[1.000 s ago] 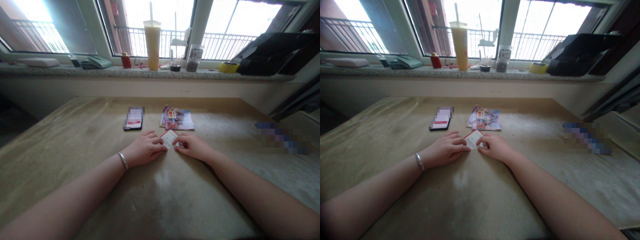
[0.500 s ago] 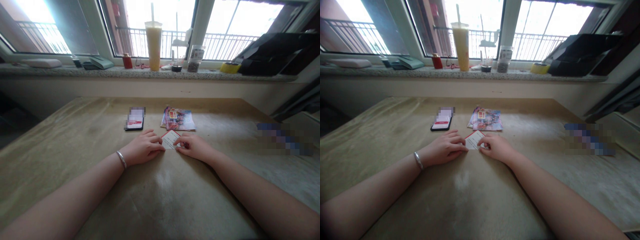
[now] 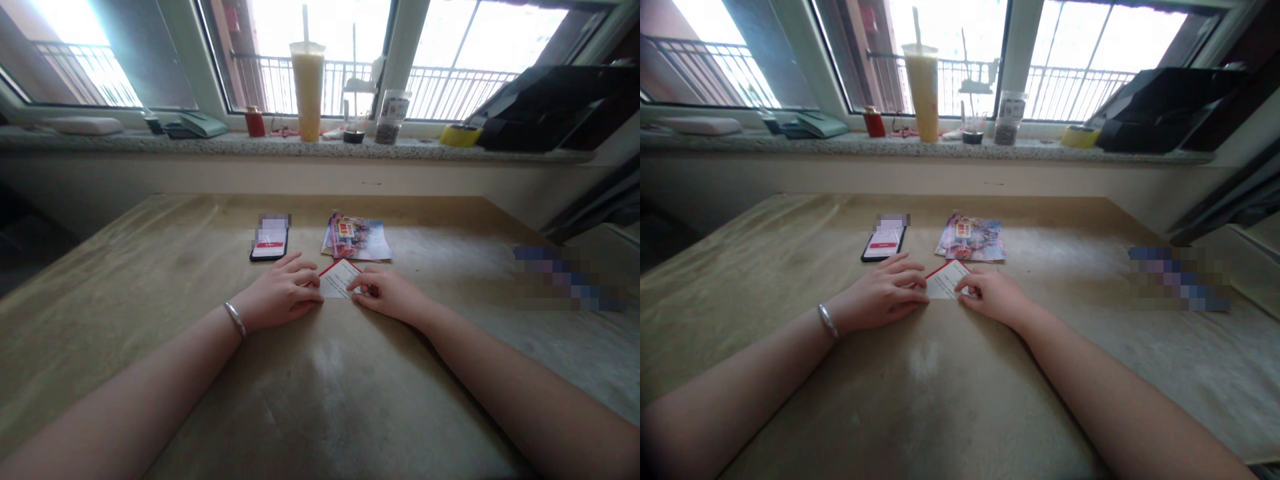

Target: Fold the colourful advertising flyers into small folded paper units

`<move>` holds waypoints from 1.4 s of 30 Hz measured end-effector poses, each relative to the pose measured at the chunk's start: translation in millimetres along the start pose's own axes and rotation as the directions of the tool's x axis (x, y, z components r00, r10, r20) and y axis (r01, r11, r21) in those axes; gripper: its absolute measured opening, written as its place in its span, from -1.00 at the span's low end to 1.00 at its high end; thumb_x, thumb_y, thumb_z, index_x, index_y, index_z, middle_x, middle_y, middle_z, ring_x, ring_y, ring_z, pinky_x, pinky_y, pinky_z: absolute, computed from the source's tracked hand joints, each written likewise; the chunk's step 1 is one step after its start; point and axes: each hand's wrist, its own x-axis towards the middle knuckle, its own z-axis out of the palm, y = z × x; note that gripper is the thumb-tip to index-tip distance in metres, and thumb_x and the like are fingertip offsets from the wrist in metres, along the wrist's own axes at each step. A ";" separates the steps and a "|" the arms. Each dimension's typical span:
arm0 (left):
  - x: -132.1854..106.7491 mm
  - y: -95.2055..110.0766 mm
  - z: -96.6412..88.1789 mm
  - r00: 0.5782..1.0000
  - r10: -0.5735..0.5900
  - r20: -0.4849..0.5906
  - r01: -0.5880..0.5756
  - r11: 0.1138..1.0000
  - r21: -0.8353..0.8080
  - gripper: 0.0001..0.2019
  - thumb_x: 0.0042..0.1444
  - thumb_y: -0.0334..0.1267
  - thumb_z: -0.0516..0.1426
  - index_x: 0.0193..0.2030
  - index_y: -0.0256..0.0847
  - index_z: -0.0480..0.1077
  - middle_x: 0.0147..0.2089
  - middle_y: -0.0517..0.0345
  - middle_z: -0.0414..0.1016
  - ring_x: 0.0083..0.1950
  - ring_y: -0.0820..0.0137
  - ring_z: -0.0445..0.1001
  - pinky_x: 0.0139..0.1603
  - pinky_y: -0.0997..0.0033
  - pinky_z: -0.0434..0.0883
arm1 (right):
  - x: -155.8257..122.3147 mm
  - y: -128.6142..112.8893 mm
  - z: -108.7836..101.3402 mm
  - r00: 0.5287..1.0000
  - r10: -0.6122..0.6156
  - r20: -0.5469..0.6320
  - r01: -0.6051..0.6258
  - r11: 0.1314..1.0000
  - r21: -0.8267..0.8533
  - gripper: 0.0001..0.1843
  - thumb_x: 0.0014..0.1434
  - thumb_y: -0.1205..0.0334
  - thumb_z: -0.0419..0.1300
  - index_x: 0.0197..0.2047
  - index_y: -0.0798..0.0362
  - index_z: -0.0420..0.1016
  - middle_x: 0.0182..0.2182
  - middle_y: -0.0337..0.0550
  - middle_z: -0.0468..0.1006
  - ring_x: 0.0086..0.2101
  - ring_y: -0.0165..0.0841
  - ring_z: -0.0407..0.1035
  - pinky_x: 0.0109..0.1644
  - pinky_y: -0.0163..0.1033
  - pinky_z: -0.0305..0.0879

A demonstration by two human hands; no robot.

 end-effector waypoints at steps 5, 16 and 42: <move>0.1 1.7 -2.9 1.000 -0.008 0.015 0.008 1.000 0.020 -0.82 0.20 -0.24 0.06 -0.17 -0.01 0.50 -0.11 0.19 0.46 0.17 0.25 0.26 0.35 -0.05 -0.09 | 0.0 0.7 0.1 1.000 -0.010 -0.002 0.010 1.000 0.013 -0.81 0.08 0.22 0.19 -0.20 -0.04 0.55 -0.36 -0.22 0.41 -0.45 -0.47 0.27 -0.37 -0.35 0.14; -4.8 -3.6 -9.4 0.999 -0.006 0.040 0.006 1.000 0.020 -0.84 0.16 -0.26 0.10 -0.21 0.00 0.51 -0.22 0.22 0.48 0.11 0.29 0.32 0.33 0.02 -0.03 | -1.1 2.2 0.4 1.000 -0.003 -0.001 0.003 1.000 0.018 -0.80 0.08 0.23 0.19 -0.19 -0.03 0.55 -0.36 -0.20 0.41 -0.45 -0.48 0.27 -0.38 -0.35 0.13; -11.6 -18.9 -11.9 0.996 0.064 0.055 -0.065 0.998 0.017 -0.82 0.15 -0.31 0.08 -0.31 -0.08 0.53 -0.29 0.18 0.54 -0.11 0.35 0.43 -0.11 0.38 0.36 | -0.7 7.0 2.0 0.999 -0.031 -0.003 0.031 0.999 0.007 -0.80 0.08 0.25 0.20 -0.20 -0.01 0.57 -0.37 -0.19 0.41 -0.45 -0.48 0.28 -0.37 -0.36 0.16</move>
